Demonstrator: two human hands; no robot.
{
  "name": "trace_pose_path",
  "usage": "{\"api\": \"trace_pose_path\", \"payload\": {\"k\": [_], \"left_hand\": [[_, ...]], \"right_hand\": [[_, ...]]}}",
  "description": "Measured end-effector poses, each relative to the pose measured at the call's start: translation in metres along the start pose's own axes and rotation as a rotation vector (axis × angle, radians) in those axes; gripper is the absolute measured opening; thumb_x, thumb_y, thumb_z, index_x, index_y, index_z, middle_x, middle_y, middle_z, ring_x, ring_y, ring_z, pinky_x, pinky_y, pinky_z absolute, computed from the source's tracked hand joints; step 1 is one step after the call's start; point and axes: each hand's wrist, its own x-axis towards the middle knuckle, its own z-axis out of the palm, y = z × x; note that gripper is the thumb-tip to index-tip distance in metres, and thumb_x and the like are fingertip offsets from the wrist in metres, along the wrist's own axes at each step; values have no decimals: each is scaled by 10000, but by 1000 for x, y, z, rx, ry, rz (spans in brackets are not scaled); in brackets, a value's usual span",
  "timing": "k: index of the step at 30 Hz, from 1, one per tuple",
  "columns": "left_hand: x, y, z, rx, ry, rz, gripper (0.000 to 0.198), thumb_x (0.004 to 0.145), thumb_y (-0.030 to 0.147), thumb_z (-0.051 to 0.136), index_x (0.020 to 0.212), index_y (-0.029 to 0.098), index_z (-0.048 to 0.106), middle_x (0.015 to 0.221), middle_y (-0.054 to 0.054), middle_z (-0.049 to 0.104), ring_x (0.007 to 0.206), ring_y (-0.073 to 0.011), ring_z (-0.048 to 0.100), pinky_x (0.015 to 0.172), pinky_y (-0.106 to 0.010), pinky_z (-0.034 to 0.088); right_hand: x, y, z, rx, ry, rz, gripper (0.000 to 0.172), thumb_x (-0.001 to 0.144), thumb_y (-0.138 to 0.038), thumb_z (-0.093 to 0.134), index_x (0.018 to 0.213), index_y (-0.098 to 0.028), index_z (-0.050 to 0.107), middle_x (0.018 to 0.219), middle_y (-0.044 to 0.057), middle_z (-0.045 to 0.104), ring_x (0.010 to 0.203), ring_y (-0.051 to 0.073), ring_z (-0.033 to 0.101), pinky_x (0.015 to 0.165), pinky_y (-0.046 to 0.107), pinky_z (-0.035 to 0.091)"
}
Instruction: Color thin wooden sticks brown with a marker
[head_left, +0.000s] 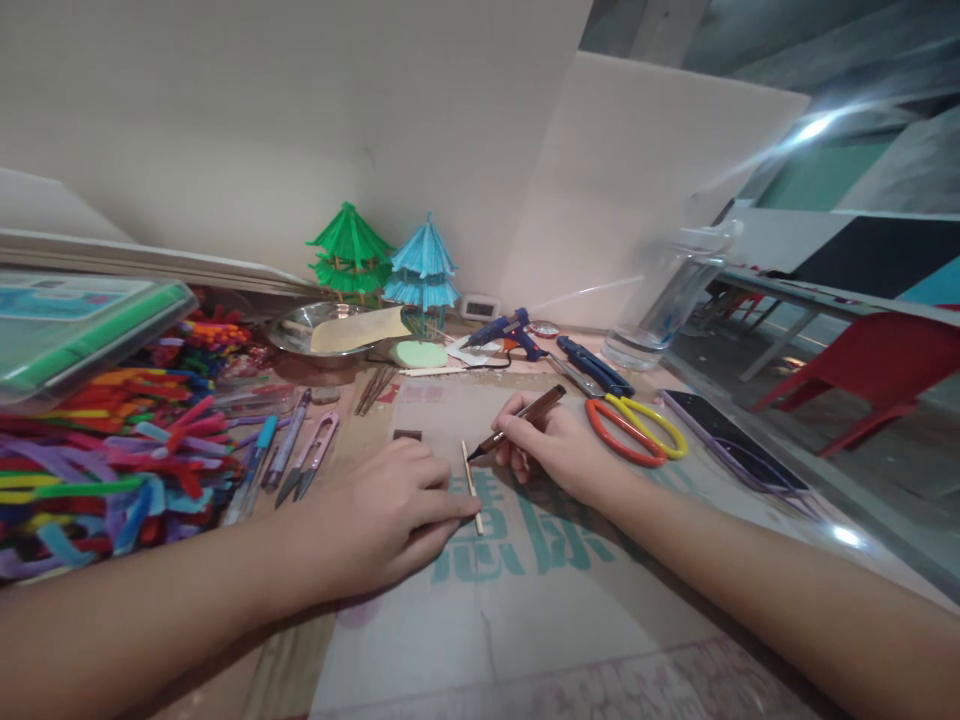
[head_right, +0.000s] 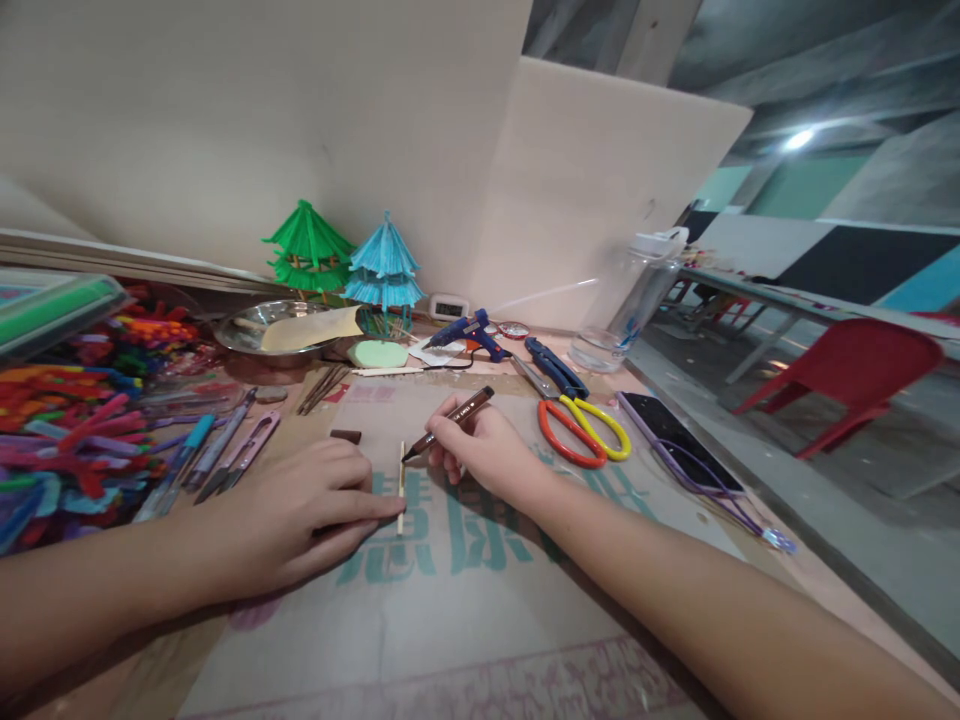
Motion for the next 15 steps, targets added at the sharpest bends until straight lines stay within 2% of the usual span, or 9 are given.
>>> {"api": "trace_pose_path", "payload": {"k": [7,15], "left_hand": [[1,0,0,0,6,-10,267,951,221,462,1121,235,667,814,-50,586,766,-196,502,692,-324,376],[0,0,0,11,4,-1,275,965,233,435,1116,228,665,803,-52,581,764,-193,502,707,-324,379]], "right_hand": [[1,1,0,-18,-16,12,230,773,-383,596,733,-190,478,519,-36,599,359,71,482,377,179,359],[4,3,1,-6,27,-22,268,812,-429,586,781,-187,476,579,-38,607,369,72,511,360,178,364]]}}
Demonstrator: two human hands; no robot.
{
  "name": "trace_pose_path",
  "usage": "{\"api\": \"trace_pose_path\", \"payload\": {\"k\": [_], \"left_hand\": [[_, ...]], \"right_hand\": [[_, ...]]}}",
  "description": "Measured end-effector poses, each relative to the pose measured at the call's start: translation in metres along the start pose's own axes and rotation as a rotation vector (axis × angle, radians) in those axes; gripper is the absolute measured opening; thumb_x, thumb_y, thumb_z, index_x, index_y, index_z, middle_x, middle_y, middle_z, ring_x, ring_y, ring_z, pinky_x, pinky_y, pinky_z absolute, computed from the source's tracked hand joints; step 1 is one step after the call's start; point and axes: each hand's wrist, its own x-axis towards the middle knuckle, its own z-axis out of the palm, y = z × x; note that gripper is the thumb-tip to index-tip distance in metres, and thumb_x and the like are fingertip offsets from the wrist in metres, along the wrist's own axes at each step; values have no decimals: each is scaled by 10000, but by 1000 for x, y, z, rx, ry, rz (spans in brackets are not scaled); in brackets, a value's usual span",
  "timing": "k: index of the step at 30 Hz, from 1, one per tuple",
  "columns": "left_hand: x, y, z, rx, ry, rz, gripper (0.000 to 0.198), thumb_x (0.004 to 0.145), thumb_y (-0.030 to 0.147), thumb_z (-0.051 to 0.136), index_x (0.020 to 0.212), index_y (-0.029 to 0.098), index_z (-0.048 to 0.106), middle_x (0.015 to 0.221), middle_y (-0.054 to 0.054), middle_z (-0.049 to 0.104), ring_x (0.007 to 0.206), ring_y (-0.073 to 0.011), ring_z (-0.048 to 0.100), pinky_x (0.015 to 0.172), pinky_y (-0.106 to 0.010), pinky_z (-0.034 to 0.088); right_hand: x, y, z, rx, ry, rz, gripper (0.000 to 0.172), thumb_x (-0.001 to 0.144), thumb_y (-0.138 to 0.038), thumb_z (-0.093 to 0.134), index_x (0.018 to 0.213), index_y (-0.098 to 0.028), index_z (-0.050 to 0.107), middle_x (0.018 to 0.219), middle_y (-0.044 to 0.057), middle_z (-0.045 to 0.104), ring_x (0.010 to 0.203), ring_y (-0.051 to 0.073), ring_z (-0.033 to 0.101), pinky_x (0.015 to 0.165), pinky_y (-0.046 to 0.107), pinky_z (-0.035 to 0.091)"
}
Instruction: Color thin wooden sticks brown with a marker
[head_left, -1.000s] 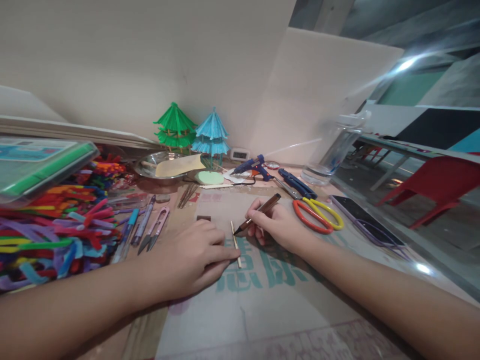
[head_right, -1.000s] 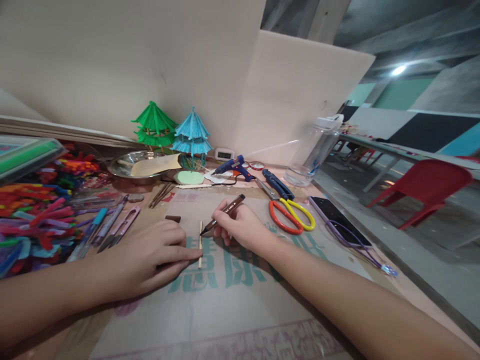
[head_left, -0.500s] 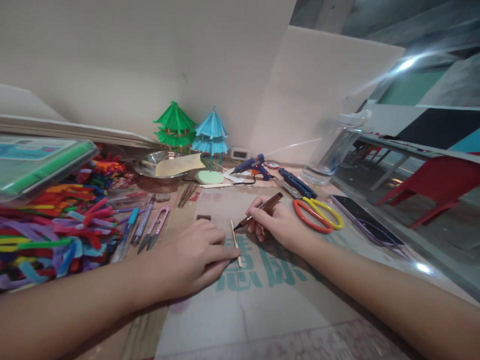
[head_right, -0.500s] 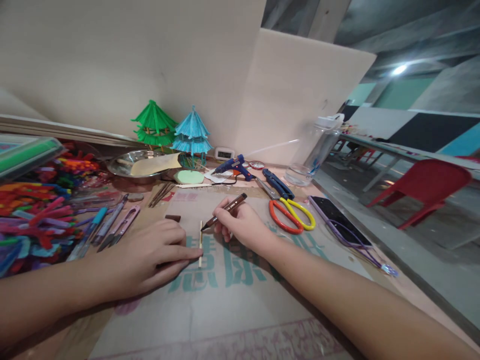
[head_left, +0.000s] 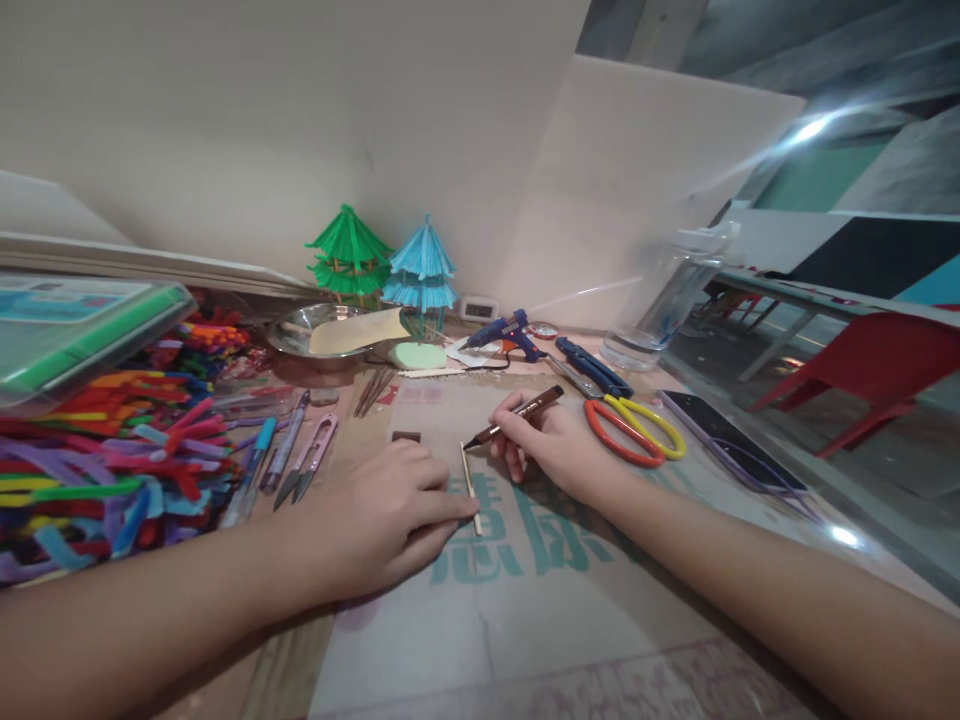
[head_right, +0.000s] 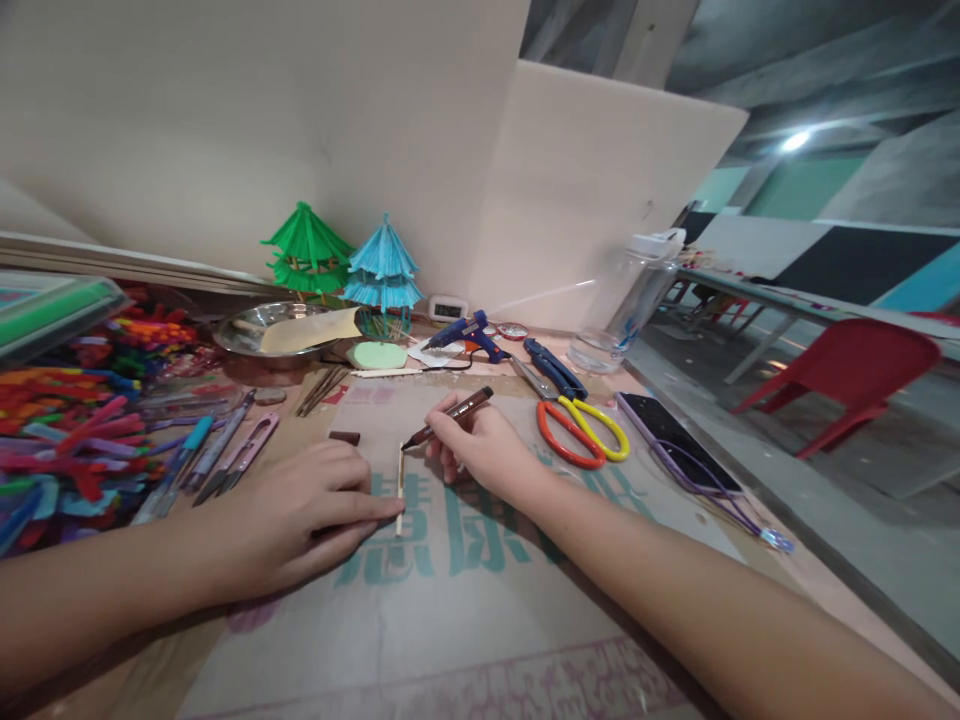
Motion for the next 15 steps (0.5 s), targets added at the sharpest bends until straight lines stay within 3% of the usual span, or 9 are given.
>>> {"api": "trace_pose_path", "payload": {"k": [9,15], "left_hand": [[0,1,-1,1,-5,2,269,957,215,442,1111,221,662,786,-52,567,754,-196,498,691,-325,379],[0,0,0,0,3,5,266,962,220,438,1109,224,659,785,-48,564,754,-196,496,695,-329,380]], "right_hand": [[1,2,0,71,22,23,299,811,-462,610,832,-196,475,630,-36,615,405,80,538,388,190,427],[0,0,0,32,11,23,253,819,-415,590,790,-189,480,597,-37,611,386,72,527,374,177,393]]}}
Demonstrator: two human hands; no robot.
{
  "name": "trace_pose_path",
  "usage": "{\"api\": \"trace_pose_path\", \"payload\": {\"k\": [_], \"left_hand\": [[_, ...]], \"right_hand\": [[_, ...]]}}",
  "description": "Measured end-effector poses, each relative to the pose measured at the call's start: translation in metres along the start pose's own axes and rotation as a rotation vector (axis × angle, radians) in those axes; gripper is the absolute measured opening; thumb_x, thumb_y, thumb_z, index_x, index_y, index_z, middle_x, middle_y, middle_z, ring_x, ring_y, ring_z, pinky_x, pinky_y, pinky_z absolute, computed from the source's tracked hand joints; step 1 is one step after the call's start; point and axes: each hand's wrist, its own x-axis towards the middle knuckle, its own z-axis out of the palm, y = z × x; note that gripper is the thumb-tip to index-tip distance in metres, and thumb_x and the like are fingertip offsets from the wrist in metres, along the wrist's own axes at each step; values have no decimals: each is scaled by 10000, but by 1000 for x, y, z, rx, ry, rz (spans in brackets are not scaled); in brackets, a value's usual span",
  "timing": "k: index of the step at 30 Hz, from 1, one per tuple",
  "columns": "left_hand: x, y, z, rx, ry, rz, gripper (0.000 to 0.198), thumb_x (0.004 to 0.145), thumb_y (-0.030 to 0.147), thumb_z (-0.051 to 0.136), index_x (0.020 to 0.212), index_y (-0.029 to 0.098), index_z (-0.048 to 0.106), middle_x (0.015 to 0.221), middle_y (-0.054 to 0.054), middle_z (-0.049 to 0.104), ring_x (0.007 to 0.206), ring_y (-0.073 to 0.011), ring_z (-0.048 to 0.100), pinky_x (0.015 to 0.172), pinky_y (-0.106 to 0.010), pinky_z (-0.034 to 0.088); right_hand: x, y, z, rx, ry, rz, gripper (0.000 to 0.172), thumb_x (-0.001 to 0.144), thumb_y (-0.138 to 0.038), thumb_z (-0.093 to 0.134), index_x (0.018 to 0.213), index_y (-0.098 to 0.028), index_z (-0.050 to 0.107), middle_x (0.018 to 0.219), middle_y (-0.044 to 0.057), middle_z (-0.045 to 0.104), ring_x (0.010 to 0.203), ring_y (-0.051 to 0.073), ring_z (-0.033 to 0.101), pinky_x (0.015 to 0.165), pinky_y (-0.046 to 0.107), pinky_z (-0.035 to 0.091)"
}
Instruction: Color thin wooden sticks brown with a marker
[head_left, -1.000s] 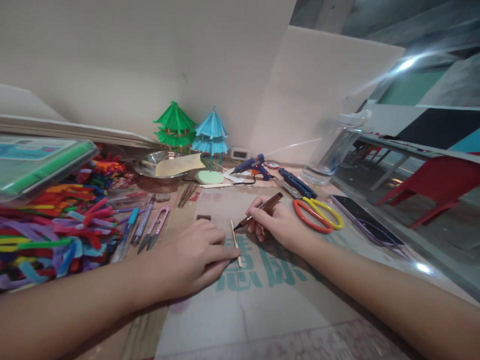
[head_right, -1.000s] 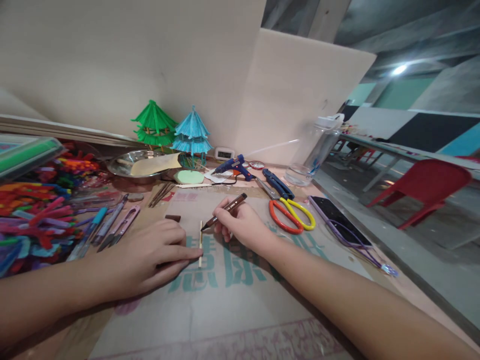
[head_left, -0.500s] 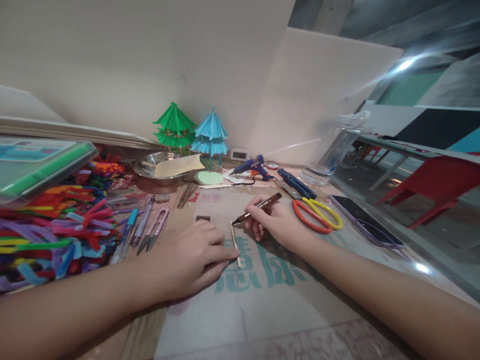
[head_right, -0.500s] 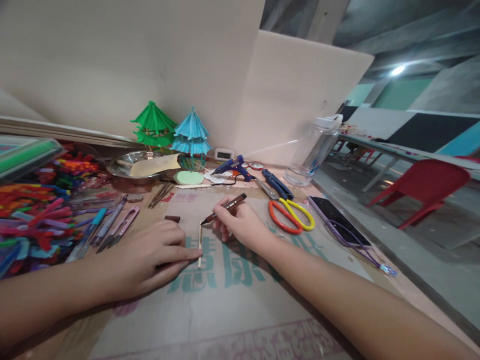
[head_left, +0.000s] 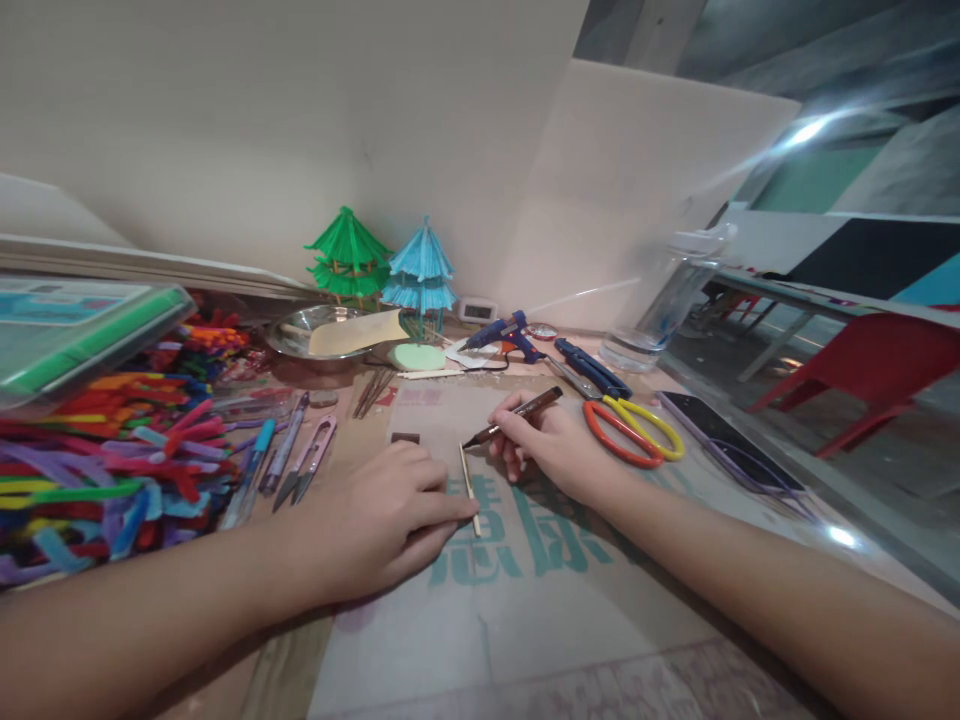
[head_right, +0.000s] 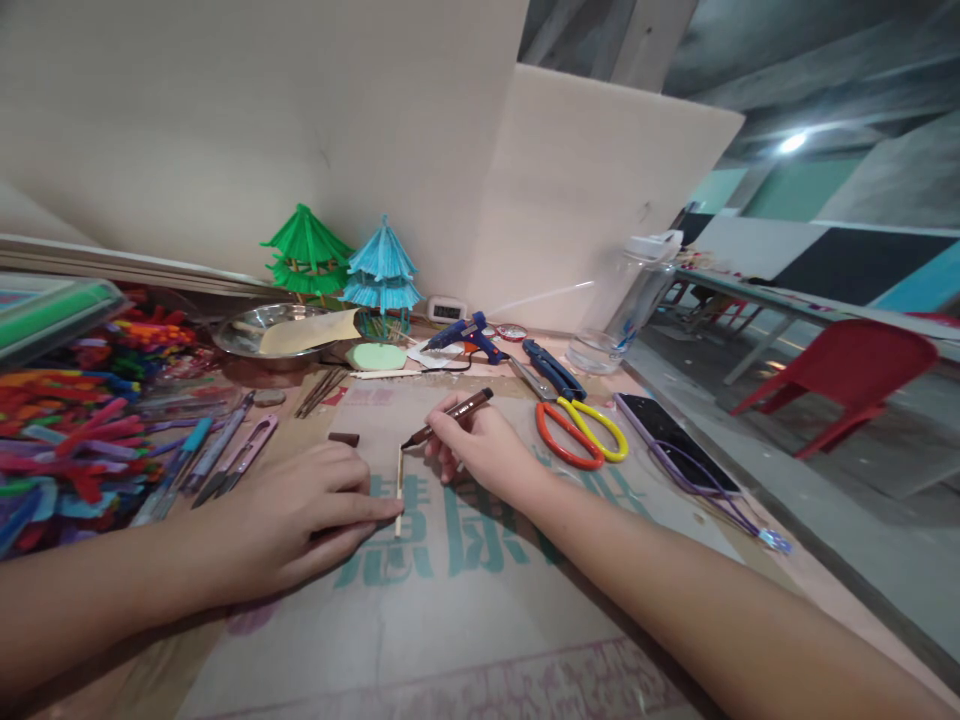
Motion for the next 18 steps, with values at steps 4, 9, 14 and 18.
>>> {"api": "trace_pose_path", "payload": {"k": [4,9,14,18], "left_hand": [[0,0,0,-2,-8,-9,264,959,218,446,1112,227,660,797,-49,568,757,-200,497,685,-327,376],[0,0,0,-2,-18,-15,265,956,217,448,1115,233,659,820,-52,581,777,-200,505,702,-327,378],[0,1,0,-2,2,-1,266,958,218,445,1109,219,664,793,-52,578,754,-197,503,699,-330,381],[0,0,0,4,3,-1,264,955,218,449,1105,227,666,796,-51,580,755,-193,506,694,-324,383]], "right_hand": [[-1,-3,0,-24,-17,18,222,801,-378,593,763,-187,486,544,-39,601,357,75,508,359,177,366],[-2,-4,1,-17,-30,18,217,794,-370,590,750,-187,482,526,-42,589,339,68,490,350,172,350],[-1,-2,1,6,1,0,240,800,-403,588,778,-192,474,565,-45,602,347,68,502,345,172,351],[-1,-3,0,-11,-22,16,233,786,-388,596,755,-190,478,530,-44,595,340,72,500,346,174,348]]}}
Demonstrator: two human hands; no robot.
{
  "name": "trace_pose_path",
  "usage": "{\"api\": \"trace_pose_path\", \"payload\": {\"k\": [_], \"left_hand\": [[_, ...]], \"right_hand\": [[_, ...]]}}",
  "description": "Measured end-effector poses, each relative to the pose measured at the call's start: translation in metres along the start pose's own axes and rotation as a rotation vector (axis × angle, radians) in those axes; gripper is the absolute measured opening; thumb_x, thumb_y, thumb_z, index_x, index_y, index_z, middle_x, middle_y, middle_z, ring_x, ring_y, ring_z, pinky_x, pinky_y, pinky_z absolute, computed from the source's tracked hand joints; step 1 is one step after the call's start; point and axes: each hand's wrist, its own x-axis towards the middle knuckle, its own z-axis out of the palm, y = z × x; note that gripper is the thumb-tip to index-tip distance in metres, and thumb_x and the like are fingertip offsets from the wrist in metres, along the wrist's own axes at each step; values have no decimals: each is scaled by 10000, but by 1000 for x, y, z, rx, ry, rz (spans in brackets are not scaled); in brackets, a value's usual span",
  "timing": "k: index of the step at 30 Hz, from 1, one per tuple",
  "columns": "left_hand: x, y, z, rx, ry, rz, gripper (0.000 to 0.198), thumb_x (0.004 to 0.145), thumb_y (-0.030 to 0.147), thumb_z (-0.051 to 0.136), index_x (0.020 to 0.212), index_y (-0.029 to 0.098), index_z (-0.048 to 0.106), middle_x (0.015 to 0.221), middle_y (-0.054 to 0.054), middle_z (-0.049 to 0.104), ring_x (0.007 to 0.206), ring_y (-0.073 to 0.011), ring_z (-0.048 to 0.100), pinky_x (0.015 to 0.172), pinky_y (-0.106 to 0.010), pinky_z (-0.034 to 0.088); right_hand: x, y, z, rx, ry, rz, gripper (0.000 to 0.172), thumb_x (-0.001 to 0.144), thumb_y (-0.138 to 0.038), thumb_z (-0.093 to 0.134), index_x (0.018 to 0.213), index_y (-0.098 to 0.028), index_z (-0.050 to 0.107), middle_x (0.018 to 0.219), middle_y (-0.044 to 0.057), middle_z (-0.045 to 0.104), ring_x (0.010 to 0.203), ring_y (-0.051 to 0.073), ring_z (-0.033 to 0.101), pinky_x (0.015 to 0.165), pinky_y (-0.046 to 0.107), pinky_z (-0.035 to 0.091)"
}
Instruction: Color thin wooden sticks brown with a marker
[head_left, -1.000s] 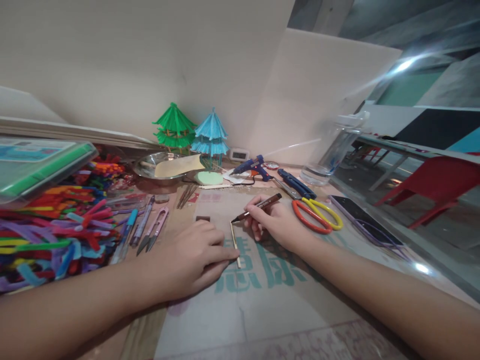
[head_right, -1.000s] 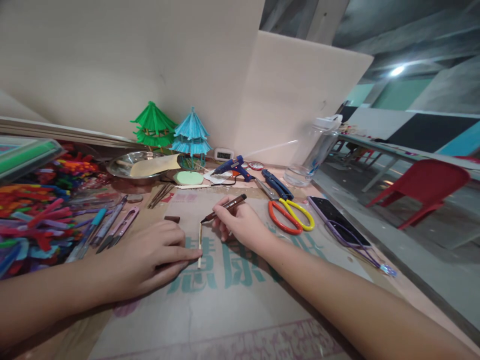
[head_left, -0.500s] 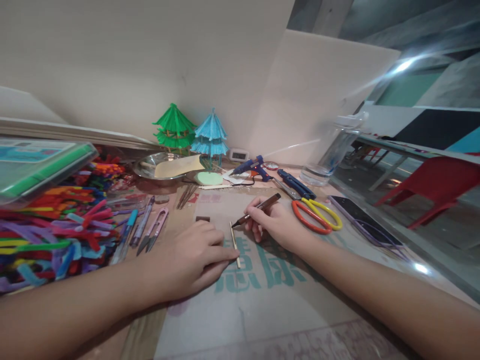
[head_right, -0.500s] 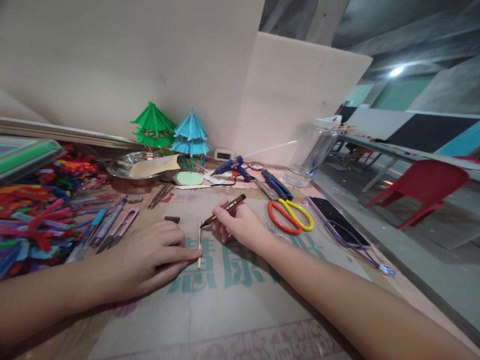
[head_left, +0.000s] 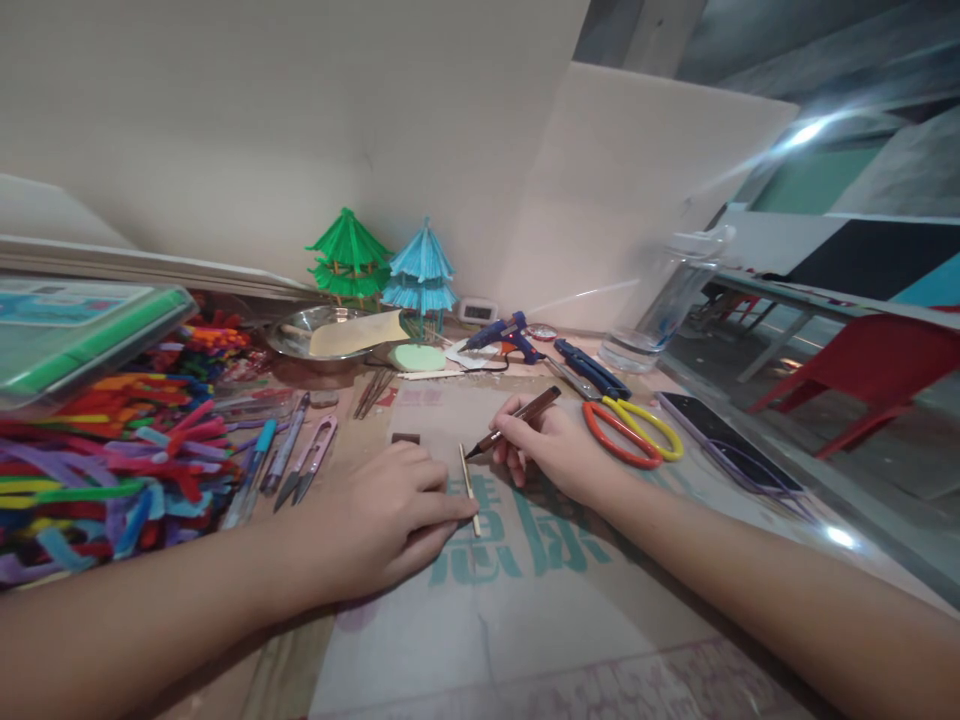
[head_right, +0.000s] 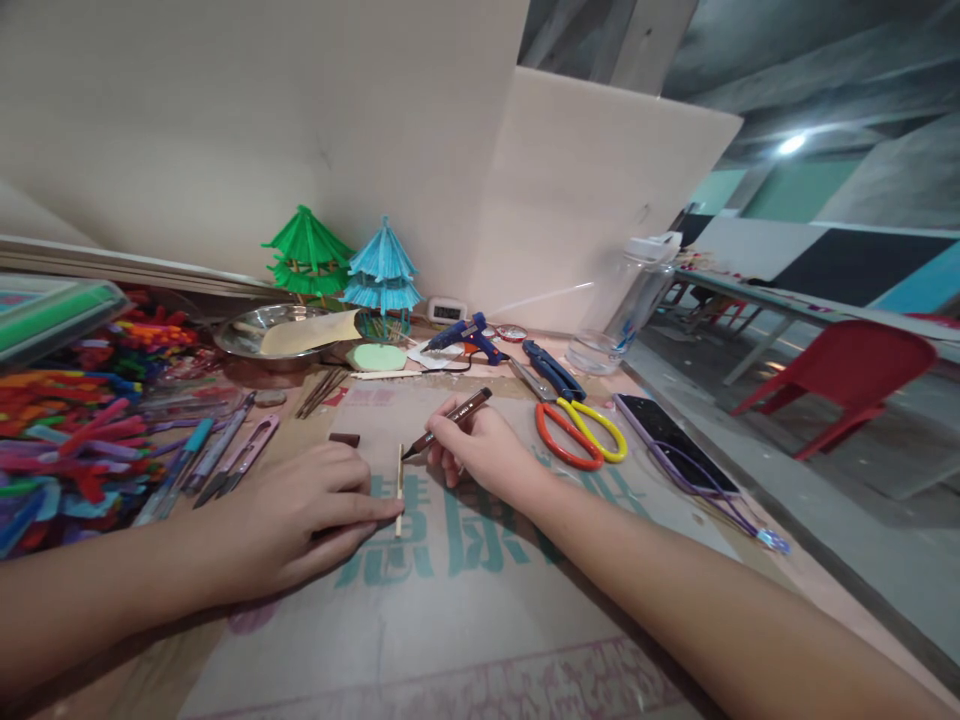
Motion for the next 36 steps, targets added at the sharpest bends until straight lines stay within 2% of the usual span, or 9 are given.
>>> {"api": "trace_pose_path", "payload": {"k": [5,14,19,36], "left_hand": [[0,0,1,8,4,0,265,953,215,450,1107,231,665,803,-52,583,759,-191,506,698,-322,381],[2,1,-2,26,-31,-12,291,965,231,421,1138,233,655,798,-54,568,757,-195,498,682,-309,386],[2,1,-1,23,-28,-7,282,962,229,429,1124,233,660,794,-52,565,755,-195,497,673,-306,386],[1,0,0,8,-25,-5,275,963,220,437,1130,228,655,801,-51,563,759,-201,494,686,-321,384]], "right_hand": [[0,1,0,-5,-9,-15,244,784,-402,596,760,-191,476,534,-46,595,337,74,493,348,184,350],[0,4,-1,-18,71,-48,283,814,-458,577,810,-195,475,597,-39,606,386,83,517,383,200,384],[1,4,-1,-12,58,-35,300,798,-471,596,809,-192,486,601,-35,607,390,82,508,382,203,389],[1,1,-1,-38,24,4,190,818,-346,559,752,-187,479,526,-41,591,333,65,484,347,172,341]]}}
